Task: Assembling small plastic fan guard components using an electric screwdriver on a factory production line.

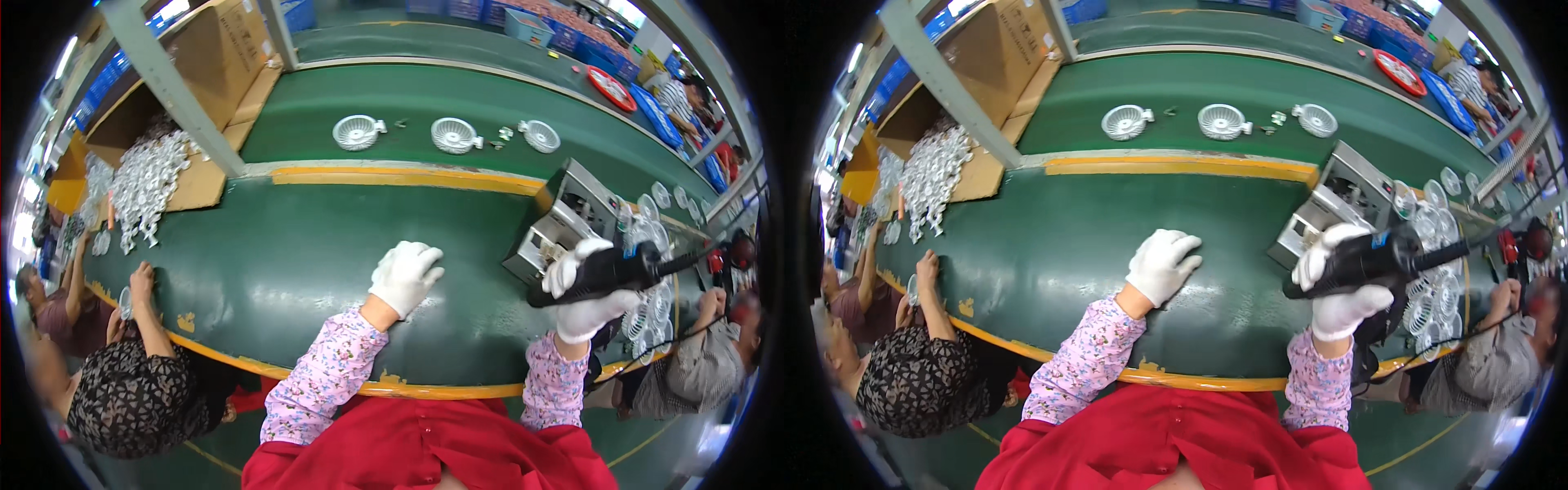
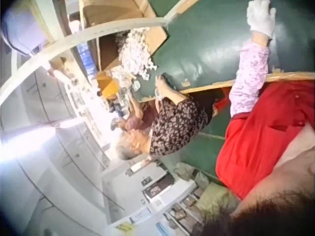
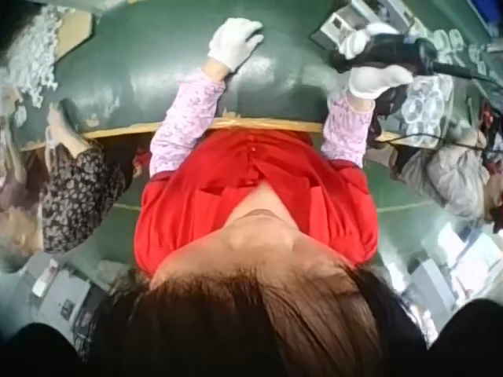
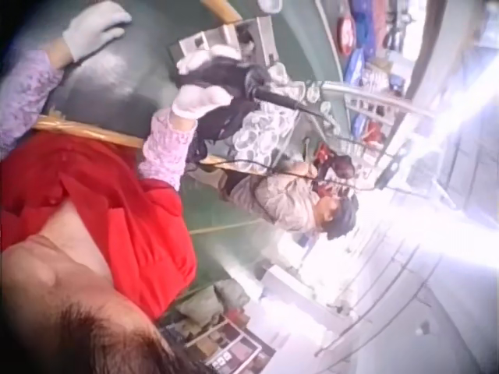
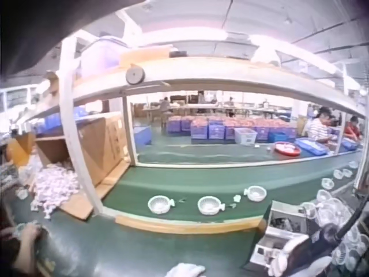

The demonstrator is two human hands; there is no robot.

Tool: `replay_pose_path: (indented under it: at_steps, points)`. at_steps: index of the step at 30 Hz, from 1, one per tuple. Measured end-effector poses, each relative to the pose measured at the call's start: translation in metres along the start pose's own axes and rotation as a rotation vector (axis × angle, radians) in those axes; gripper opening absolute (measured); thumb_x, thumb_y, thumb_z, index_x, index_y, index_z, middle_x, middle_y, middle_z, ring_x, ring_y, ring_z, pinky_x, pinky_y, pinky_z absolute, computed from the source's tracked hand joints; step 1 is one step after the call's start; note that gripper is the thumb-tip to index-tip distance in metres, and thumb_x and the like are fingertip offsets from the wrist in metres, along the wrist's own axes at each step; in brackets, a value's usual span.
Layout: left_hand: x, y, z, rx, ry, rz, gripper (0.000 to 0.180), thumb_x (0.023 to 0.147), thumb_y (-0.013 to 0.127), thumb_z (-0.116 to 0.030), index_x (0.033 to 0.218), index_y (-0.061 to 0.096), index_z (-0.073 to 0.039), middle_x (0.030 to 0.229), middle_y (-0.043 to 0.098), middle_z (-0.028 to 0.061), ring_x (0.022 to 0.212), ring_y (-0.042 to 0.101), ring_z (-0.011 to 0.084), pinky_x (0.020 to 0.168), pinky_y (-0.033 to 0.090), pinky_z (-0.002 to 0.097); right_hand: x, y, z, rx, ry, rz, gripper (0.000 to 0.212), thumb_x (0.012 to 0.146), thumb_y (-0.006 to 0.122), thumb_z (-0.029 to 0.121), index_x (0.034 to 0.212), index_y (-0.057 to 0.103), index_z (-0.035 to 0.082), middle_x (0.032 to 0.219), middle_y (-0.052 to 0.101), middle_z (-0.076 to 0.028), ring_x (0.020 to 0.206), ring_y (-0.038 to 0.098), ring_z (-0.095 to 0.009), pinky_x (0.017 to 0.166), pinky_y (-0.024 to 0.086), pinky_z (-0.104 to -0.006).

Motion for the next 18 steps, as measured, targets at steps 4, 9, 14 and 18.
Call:
replay_pose_path:
  at_steps: [4,9,14,18]
  points:
    - [-0.001,0.003,0.001,0.006,0.019,0.008,0.020,0.072,0.066,-0.019,0.089,0.061,-0.009,0.085,0.060,0.0070,0.082,0.056,0.0268,0.072,0.047,0.0376,-0.017,0.014,-0.005,0.038,0.025,0.008,0.087,0.059,0.048,0.085,0.092,0.045,0.004,0.055,0.043,0.000,0.041,0.042,-0.011,0.040,0.035,-0.0239]
    - [-0.001,0.009,0.004,0.008,-0.071,0.092,0.020,0.074,0.064,-0.021,0.090,0.062,-0.010,0.088,0.060,0.0064,0.085,0.056,0.0261,0.075,0.047,0.0372,-0.030,0.024,-0.019,0.060,0.037,0.066,0.085,0.063,0.046,0.083,0.094,0.042,0.004,0.054,0.041,0.000,0.040,0.039,-0.010,0.040,0.034,-0.0226]
    - [-0.001,0.005,0.004,-0.002,-0.104,0.135,0.020,0.075,0.064,-0.020,0.091,0.062,-0.009,0.088,0.060,0.0066,0.087,0.055,0.0261,0.076,0.047,0.0369,-0.032,0.031,-0.024,0.056,0.038,0.095,0.085,0.065,0.044,0.083,0.094,0.042,0.004,0.052,0.039,0.002,0.039,0.037,-0.009,0.039,0.033,-0.0224]
    - [-0.001,0.005,0.004,0.000,-0.099,0.132,0.020,0.075,0.064,-0.020,0.091,0.062,-0.009,0.088,0.060,0.0067,0.087,0.056,0.0259,0.076,0.047,0.0364,-0.032,0.033,-0.024,0.058,0.048,0.066,0.084,0.065,0.045,0.083,0.094,0.043,0.004,0.051,0.038,0.002,0.038,0.036,-0.009,0.038,0.032,-0.0225]
Point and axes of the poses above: each hand's wrist, its own x-axis towards the middle knuckle, its own y-axis out of the palm, z = x × y, the point moved 3 cm from there along x, towards the middle knuckle
